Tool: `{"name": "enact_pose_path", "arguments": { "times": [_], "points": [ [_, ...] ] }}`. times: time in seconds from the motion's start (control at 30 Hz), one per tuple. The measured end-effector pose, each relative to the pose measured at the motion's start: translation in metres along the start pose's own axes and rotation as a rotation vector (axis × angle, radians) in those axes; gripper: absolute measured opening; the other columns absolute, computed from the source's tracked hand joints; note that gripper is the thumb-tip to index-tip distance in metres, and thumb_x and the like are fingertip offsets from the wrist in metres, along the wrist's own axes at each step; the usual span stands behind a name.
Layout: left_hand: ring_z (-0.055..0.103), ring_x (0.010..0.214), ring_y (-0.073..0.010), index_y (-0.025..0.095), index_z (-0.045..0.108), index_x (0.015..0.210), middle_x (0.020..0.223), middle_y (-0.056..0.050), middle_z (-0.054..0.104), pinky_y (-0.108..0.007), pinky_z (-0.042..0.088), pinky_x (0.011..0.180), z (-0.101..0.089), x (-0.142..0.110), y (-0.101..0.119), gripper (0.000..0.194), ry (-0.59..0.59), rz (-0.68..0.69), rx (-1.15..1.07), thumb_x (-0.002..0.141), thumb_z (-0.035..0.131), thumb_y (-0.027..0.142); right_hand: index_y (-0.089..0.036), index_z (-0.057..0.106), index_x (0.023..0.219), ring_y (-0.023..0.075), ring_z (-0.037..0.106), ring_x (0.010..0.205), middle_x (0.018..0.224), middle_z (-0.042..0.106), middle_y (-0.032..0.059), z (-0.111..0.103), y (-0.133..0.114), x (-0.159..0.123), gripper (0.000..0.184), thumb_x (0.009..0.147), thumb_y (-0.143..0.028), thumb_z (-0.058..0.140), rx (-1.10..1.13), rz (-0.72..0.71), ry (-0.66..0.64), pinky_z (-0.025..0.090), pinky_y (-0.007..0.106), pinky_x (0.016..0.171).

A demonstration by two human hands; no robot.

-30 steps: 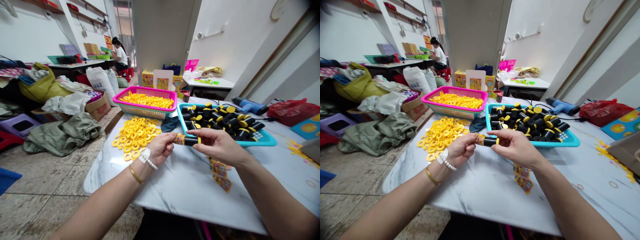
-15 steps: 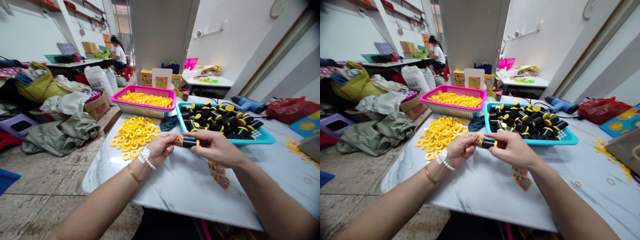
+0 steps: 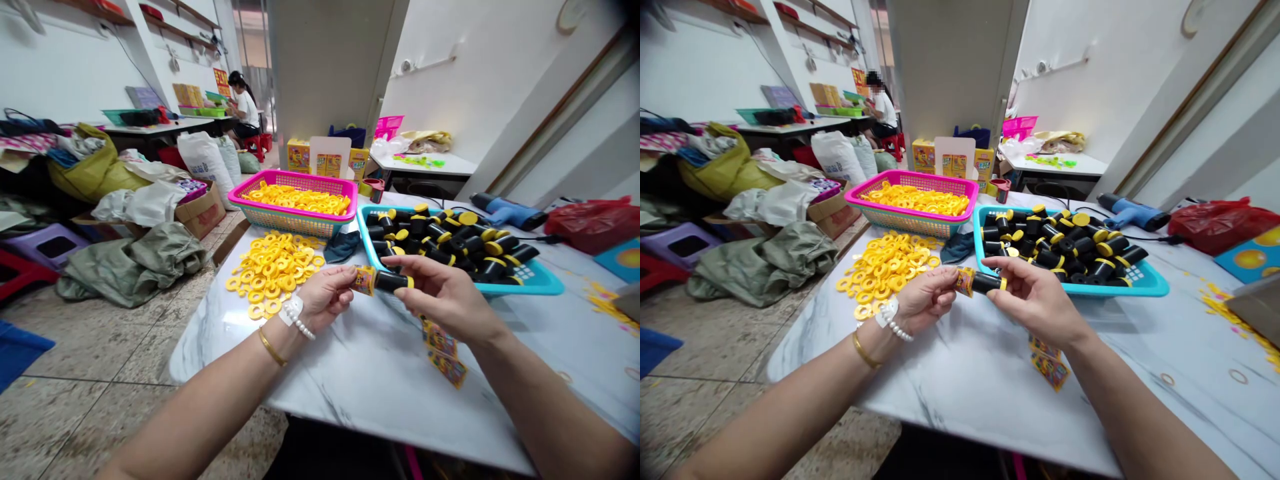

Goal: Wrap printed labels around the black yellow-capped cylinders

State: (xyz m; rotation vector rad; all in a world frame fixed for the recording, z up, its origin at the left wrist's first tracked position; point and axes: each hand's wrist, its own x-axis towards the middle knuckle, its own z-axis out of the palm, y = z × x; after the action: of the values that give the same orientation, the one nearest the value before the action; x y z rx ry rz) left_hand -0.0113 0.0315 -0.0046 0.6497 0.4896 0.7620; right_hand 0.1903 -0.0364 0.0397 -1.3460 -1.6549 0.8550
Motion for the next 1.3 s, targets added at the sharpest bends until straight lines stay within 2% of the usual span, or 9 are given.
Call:
{"name": "enact_pose_path", "arguments": {
  "times": [0.1,0.2,0.3,0.43,0.57,0.8,1.07,1.2,1.3],
  "points": [
    [0.041,0.04,0.0018,0.009,0.063,0.081,0.071,0.001,0.059,-0.008,0.019,0.032,0.002,-0.001,0.001,0.021,-0.021,-0.03,-0.022,0.076,0.08,0.02,-0.019,0.068,0.122,0.0116,0.046,0.054,0.068,0.053,-0.0024,0.005,0.001,0.001,0.044,0.08,-0.033,0.071,0.077,0.049,-0.006,0.04,0.026,0.049],
    [0.039,0.039,0.0016,0.009,0.063,0.079,0.067,0.002,0.057,-0.008,0.019,0.032,0.004,-0.003,0.002,0.022,-0.042,-0.044,-0.031,0.074,0.081,0.021,-0.02,0.072,0.119,0.011,0.043,0.054,0.065,0.051,-0.0029,0.008,-0.002,0.0,0.041,0.079,-0.029,0.072,-0.038,-0.008,0.005,0.039,0.025,0.049],
    [0.042,0.04,0.0015,0.008,0.064,0.079,0.068,0.001,0.059,-0.008,0.022,0.034,0.005,-0.002,0.002,0.021,-0.006,-0.005,-0.01,0.076,0.08,0.021,-0.023,0.076,0.113,0.012,0.049,0.057,0.072,0.058,0.0,0.002,-0.006,-0.001,0.036,0.077,-0.027,0.073,-0.113,-0.076,0.069,0.042,0.026,0.05],
    [0.041,0.04,0.0013,0.01,0.063,0.08,0.071,0.0,0.062,-0.009,0.016,0.032,0.002,0.001,0.0,0.019,0.089,-0.017,-0.024,0.077,0.08,0.019,-0.025,0.076,0.113,0.0138,0.056,0.055,0.079,0.069,0.0037,-0.006,-0.011,-0.002,0.035,0.079,-0.03,0.073,0.069,-0.007,0.122,0.047,0.027,0.047],
    [0.042,0.041,0.0012,0.009,0.064,0.082,0.072,0.0,0.061,-0.008,0.017,0.032,0.002,0.0,0.0,0.019,0.03,-0.055,-0.035,0.077,0.079,0.02,-0.023,0.075,0.115,0.0143,0.058,0.052,0.067,0.064,0.0003,0.001,-0.01,-0.002,0.038,0.077,-0.029,0.074,0.153,0.034,0.04,0.051,0.028,0.048],
    [0.037,0.038,0.0019,0.01,0.062,0.078,0.07,0.001,0.059,-0.01,0.015,0.032,0.007,-0.003,0.001,0.022,0.002,-0.042,-0.028,0.075,0.08,0.021,-0.026,0.075,0.119,0.0077,0.05,0.051,0.094,0.065,0.004,0.008,-0.005,-0.003,0.038,0.081,-0.029,0.069,0.006,0.023,-0.03,0.044,0.023,0.043],
    [0.039,0.042,0.0007,0.009,0.065,0.077,0.067,0.0,0.059,-0.014,0.015,0.037,0.003,-0.003,-0.005,0.035,-0.012,0.008,0.112,0.067,0.087,0.034,-0.025,0.075,0.12,0.0112,0.049,0.056,0.069,0.052,-0.0013,0.004,-0.009,-0.005,0.04,0.082,-0.024,0.063,-0.276,-0.099,-0.081,0.038,0.023,0.046],
    [0.039,0.04,-0.0026,0.01,0.069,0.076,0.056,0.003,0.052,-0.017,0.014,0.037,0.005,-0.004,-0.005,0.038,-0.008,0.06,0.205,0.066,0.087,0.041,-0.022,0.077,0.112,0.0111,0.049,0.054,0.067,0.053,-0.0015,0.008,-0.009,-0.006,0.035,0.081,-0.022,0.063,-0.39,-0.205,0.026,0.042,0.025,0.05],
    [0.039,0.041,-0.0042,0.01,0.072,0.078,0.049,0.004,0.046,-0.017,0.016,0.038,0.008,-0.006,-0.003,0.039,0.073,0.116,0.279,0.067,0.085,0.044,-0.021,0.076,0.106,0.0122,0.052,0.056,0.07,0.055,-0.0005,0.01,-0.007,-0.005,0.028,0.08,-0.022,0.065,-0.415,-0.267,0.151,0.045,0.027,0.053]
  ]
}}
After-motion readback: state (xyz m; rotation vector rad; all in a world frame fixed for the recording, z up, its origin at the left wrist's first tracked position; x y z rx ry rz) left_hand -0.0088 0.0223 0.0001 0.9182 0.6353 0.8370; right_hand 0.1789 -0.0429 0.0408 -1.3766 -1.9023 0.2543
